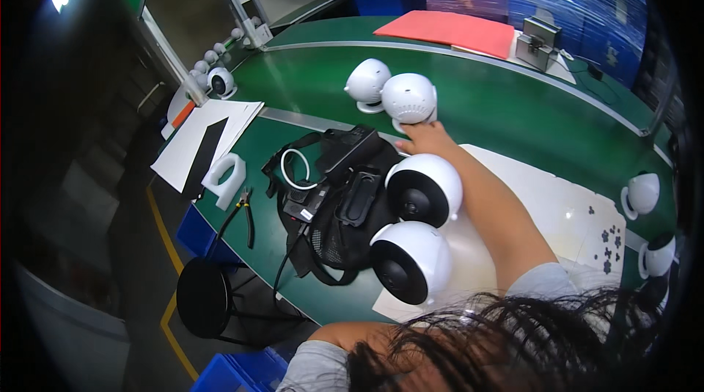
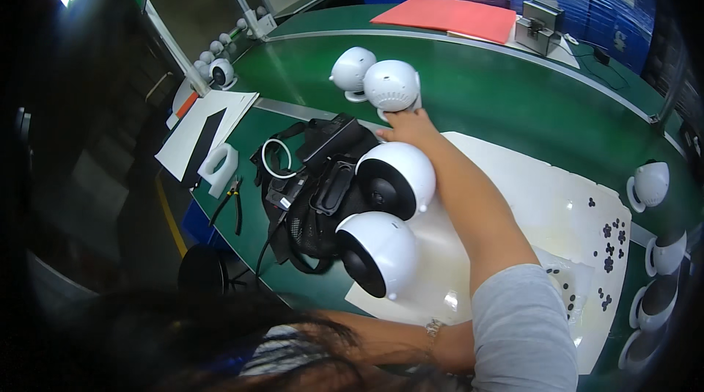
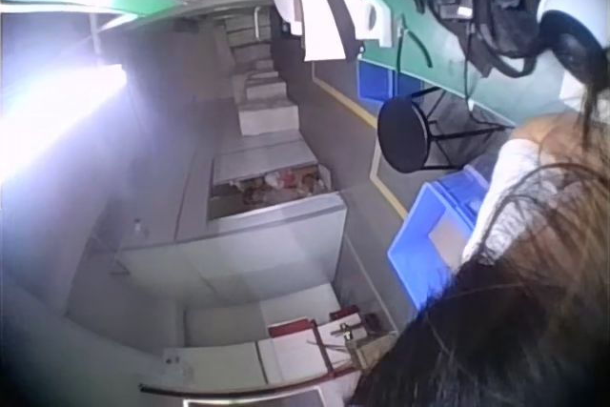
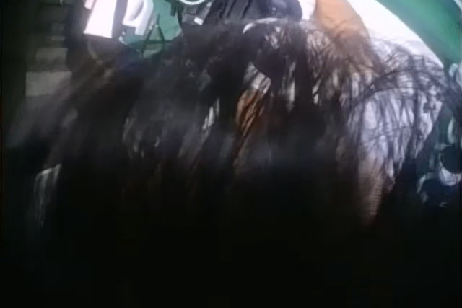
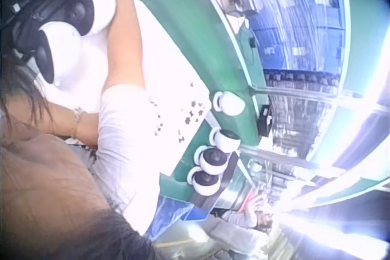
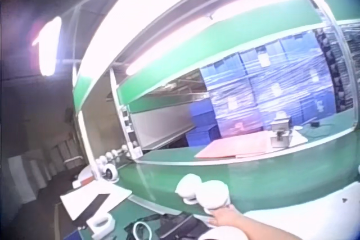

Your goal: The person assembles white dome security cameras by hand, placing small black circular components into the base of each unit. They handle multiple camera units, moving them around the green workbench and arranging them in rows after assembly.

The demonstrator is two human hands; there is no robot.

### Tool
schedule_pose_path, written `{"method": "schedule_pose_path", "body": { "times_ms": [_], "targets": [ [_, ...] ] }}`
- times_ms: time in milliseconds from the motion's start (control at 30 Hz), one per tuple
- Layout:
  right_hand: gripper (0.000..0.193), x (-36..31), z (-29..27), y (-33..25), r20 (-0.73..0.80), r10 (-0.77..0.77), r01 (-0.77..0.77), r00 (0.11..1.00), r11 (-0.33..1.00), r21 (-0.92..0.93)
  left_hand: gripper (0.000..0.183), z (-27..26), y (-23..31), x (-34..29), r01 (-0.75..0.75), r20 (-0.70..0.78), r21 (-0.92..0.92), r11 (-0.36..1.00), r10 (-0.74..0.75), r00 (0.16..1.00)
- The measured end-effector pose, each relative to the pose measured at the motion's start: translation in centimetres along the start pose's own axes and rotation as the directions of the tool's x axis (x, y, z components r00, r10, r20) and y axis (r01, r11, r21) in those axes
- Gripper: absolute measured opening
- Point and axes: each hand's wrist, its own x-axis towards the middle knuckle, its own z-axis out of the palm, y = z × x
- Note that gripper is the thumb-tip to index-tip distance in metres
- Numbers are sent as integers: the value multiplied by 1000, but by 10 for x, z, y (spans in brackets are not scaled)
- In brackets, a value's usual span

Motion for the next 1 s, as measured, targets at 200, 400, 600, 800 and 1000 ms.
{"method": "schedule_pose_path", "body": {
  "times_ms": [200,400,600,800,1000],
  "targets": [
    [34,-14,-70,34,-87,0,-22,996,967,-252,50,0,2,2,-28,-35,8,1000,28,999],
    [28,-116,-183,59,-381,384,-297,841,916,269,53,-5,0,2,1,3,8,1000,-1,1000],
    [27,-302,-287,-3,43,678,-243,734,203,949,59,-1,3,3,17,18,44,999,-17,1000],
    [33,-379,-276,-57,286,690,-299,665,-105,949,39,0,44,19,295,-161,-207,933,-330,930],
    [36,-398,-281,-34,32,659,-525,752,568,634,23,4,57,38,394,-406,-495,775,-607,683]
  ]
}}
